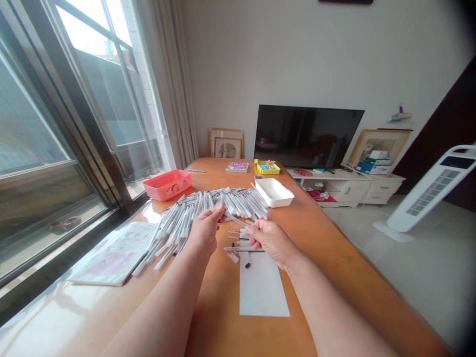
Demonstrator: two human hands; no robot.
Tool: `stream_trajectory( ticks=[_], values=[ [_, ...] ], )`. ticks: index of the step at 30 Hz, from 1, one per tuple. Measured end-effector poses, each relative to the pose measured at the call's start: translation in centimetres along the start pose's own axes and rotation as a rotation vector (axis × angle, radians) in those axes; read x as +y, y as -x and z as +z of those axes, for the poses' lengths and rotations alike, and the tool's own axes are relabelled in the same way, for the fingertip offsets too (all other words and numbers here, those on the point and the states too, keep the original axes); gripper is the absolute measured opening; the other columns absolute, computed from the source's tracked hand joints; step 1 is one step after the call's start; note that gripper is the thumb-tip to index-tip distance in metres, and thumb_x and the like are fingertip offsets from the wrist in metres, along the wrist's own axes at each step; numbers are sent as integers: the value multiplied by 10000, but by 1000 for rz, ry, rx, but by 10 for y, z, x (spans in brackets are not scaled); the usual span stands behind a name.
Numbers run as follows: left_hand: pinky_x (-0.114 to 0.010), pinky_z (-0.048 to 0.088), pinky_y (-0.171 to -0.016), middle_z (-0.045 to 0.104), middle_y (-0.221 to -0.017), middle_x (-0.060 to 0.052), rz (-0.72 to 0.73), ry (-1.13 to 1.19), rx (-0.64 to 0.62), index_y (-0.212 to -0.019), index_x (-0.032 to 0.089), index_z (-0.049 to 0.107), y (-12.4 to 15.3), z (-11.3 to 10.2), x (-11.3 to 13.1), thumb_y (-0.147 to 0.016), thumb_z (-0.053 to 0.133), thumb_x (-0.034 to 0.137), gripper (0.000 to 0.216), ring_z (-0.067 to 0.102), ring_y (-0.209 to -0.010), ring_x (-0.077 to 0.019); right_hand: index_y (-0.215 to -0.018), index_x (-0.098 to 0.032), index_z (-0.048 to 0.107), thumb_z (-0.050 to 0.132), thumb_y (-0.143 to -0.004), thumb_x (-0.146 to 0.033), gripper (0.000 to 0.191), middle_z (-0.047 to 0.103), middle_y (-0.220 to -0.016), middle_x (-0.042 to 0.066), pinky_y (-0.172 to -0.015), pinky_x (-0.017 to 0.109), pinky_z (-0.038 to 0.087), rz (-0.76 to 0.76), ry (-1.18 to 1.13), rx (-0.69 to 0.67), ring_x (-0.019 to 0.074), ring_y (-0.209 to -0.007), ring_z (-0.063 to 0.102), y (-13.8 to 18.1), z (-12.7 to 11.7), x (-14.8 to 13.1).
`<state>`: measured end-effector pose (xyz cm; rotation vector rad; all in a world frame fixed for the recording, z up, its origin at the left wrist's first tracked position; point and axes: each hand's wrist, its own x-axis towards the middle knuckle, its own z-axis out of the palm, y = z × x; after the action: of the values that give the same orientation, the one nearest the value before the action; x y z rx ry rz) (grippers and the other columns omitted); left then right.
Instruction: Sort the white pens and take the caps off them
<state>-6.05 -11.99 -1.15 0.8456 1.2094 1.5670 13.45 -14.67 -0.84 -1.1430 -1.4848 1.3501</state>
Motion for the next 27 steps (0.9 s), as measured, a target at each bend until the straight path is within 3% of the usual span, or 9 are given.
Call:
stream_trajectory(
  ticks=[4,8,11,15,21,27],
  values=[
    [-269,312,-611,661,-733,-23,2,-6,-6,-784,176,694,-1,0,-2,-636,838,554,431,547,-652,-121,-828,-186,623,740,-798,-509,345,651,-720,-7,-572,230,414,-44,-42,74,92,-573,508,-1,0,0],
    [-267,307,-601,652,-716,-21,9,-2,2,-789,178,688,-2,0,-3,-634,832,569,445,539,-631,-119,-845,-166,658,539,-905,-638,490,643,-635,29,-474,231,340,91,-52,-34,84,-458,433,0,0,1],
    [-264,305,-598,644,-710,-14,4,-17,16,-792,175,688,-2,0,-3,-627,836,565,448,526,-629,-115,-804,-162,653,590,-888,-598,449,641,-615,32,-479,225,343,92,-32,-56,83,-462,442,0,-1,1],
    [-257,310,-603,647,-735,-14,-24,-57,34,-787,174,680,1,1,-3,-639,825,546,426,522,-659,-115,-800,-181,628,701,-822,-497,325,681,-696,20,-563,234,417,-1,10,74,107,-568,521,-2,-2,1],
    [-256,325,-604,622,-727,-14,-48,-154,36,-753,179,621,6,3,1,-684,776,529,388,508,-655,-121,-825,-203,658,698,-820,-473,273,671,-708,9,-614,269,449,-218,147,214,156,-649,583,-5,-3,3],
    [-251,335,-578,557,-683,-3,-2,-390,-130,-711,186,569,10,4,1,-818,620,549,382,440,-599,-112,-863,-194,653,754,-779,-515,347,671,-694,8,-579,248,442,-143,-184,305,122,-582,540,-6,-6,1]
  ],
)
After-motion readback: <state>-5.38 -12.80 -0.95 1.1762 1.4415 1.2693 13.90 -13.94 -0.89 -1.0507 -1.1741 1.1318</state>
